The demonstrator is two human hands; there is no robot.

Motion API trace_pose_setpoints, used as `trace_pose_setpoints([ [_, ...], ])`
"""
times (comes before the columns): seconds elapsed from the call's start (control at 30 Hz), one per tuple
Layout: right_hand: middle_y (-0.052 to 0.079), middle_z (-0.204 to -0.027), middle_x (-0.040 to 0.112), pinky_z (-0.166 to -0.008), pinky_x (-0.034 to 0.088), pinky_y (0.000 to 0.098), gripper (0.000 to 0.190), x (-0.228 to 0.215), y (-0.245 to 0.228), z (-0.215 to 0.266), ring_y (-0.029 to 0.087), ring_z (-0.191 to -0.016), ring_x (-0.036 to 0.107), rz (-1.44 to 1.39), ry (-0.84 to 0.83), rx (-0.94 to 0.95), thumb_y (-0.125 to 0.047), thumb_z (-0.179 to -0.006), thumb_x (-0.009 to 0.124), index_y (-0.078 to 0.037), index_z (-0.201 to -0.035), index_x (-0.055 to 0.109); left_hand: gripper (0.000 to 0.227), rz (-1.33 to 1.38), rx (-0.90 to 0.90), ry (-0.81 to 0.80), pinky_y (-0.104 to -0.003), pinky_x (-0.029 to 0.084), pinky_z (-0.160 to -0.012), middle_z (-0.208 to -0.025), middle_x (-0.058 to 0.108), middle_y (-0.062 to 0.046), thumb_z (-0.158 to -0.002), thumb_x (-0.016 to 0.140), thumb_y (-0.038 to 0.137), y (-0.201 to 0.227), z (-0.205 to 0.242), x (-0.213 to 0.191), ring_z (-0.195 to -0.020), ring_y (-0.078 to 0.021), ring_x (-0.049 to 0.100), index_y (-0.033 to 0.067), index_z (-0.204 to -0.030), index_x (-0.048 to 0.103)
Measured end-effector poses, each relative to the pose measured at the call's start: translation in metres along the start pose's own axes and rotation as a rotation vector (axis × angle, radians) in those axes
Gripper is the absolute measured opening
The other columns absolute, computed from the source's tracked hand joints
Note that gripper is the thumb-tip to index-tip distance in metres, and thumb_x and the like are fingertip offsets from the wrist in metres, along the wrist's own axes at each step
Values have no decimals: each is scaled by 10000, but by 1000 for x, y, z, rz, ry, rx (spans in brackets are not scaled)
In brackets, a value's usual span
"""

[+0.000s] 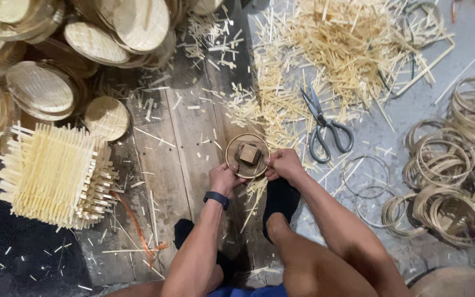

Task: The person sits on the floor and repeatedly assembles small bamboo baskets. They pick up a woven bamboo base and a circular bamboo ring, fit the ring onto the base, and use shears to trim the protruding bamboo strips flush with the ring. The finished baskets are placed in a stack to the left.

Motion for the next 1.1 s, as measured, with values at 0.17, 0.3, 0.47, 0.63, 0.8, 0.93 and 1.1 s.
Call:
trace_pose_setpoints([
  [0.17,121,-845,676,-437,586,346,368,2,-58,38,165,-638,710,-32,18,-260,-213,-946,610,45,-1198,536,242,-762,548,38,-359,550,-592,-817,756,-204,-954,684,208,101,47,12,-646,-214,683,35,-1096,778],
  [0.3,141,-848,690,-483,581,315,440,41,-70,61,231,-598,699,203,-158,-166,-278,-950,650,54,-1201,507,346,-652,1137,-50,-400,567,-747,-946,740,-203,-962,705,332,146,128,60,-853,-315,721,18,-1094,765],
  [0.47,59,-813,692,-497,527,279,355,50,-63,55,145,-620,652,57,-101,-276,-329,-922,653,-14,-1080,615,428,-590,959,-46,-401,581,-869,-1163,733,-225,-1051,564,411,151,124,68,-1050,-350,735,62,-1262,693],
  [0.63,33,-757,651,-500,454,260,335,46,-64,51,109,-576,557,1,-197,-363,-338,-975,652,-3,-963,646,431,-730,864,-112,-410,594,-811,-1027,756,-223,-1010,559,418,163,128,74,-961,-348,760,81,-1218,730],
  [0.8,68,-713,630,-434,521,322,388,46,-60,60,160,-491,590,-66,8,-226,-356,-939,655,17,-857,586,412,-745,1010,-94,-424,584,-761,-1004,735,-208,-1014,537,390,173,133,78,-923,-374,738,99,-1241,720],
  [0.93,59,-718,629,-441,508,279,432,48,-63,69,124,-512,589,43,83,-274,-393,-930,694,27,-861,615,375,-756,929,-39,-407,595,-773,-971,751,-214,-1057,556,363,143,85,57,-888,-346,754,51,-1119,755],
  [1.1,79,-664,631,-366,329,236,440,39,-75,83,105,-460,504,-225,-206,-276,-444,-920,575,-10,-933,643,367,-748,682,50,-445,584,-670,-812,757,-197,-1084,581,337,116,-17,-7,-726,-323,696,57,-1009,806],
])
Point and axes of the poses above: each hand's wrist, its own z-axis away from the middle knuckle, its own x-axis out of the palm, y = z × x, the point moved 10 cm from there along -z, towards the middle knuckle
